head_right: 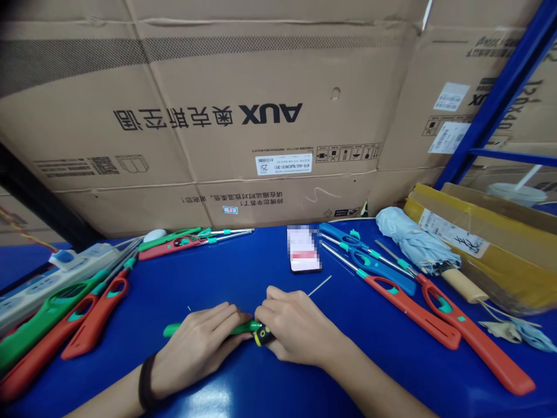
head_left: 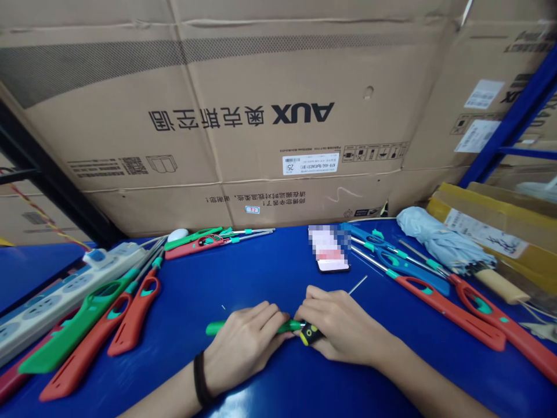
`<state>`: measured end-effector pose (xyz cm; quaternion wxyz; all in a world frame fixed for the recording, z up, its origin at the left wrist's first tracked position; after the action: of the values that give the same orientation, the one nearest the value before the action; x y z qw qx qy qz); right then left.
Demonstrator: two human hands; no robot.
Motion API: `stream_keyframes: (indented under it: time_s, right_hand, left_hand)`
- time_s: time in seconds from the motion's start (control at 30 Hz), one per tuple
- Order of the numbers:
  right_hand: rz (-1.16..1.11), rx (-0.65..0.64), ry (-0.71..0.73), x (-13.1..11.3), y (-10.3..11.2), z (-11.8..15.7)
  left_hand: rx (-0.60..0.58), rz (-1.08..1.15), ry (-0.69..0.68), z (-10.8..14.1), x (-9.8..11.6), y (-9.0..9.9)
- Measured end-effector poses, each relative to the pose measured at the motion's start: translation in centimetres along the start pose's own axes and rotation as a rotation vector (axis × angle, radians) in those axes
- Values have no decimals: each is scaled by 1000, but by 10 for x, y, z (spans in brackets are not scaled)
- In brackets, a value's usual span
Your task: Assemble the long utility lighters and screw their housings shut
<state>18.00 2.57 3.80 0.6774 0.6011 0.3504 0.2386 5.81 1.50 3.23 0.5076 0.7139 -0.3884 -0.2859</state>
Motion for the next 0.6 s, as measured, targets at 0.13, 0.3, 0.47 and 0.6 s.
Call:
stream_keyframes:
  time_s: [0.13, 0.3, 0.47, 0.6]
  right_hand:
    - [-82, 19, 6, 2, 3, 4]
    - [-248, 93, -168, 28, 16, 20]
    - [-275, 43, -235, 40, 17, 23]
    - [-259, 22, -165, 30, 12, 15]
  left_hand:
    - [-3, -38, -27, 0, 5, -1]
    - [-1, -31, -34, 1, 3, -1]
    - [45, -7, -9, 3, -3, 1]
    - [75, -9, 10, 3, -5, 1]
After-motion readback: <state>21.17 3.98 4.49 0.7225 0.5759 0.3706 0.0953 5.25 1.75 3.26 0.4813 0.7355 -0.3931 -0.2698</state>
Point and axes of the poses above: each hand's wrist, its own z-axis away from the middle knuckle, its own y-axis out of the back of the hand, x = y × z, the point moved 6 cm from there along -z, towards the middle knuckle, and after that the axes turned 9 degrees about -x, right-handed, at the moved point
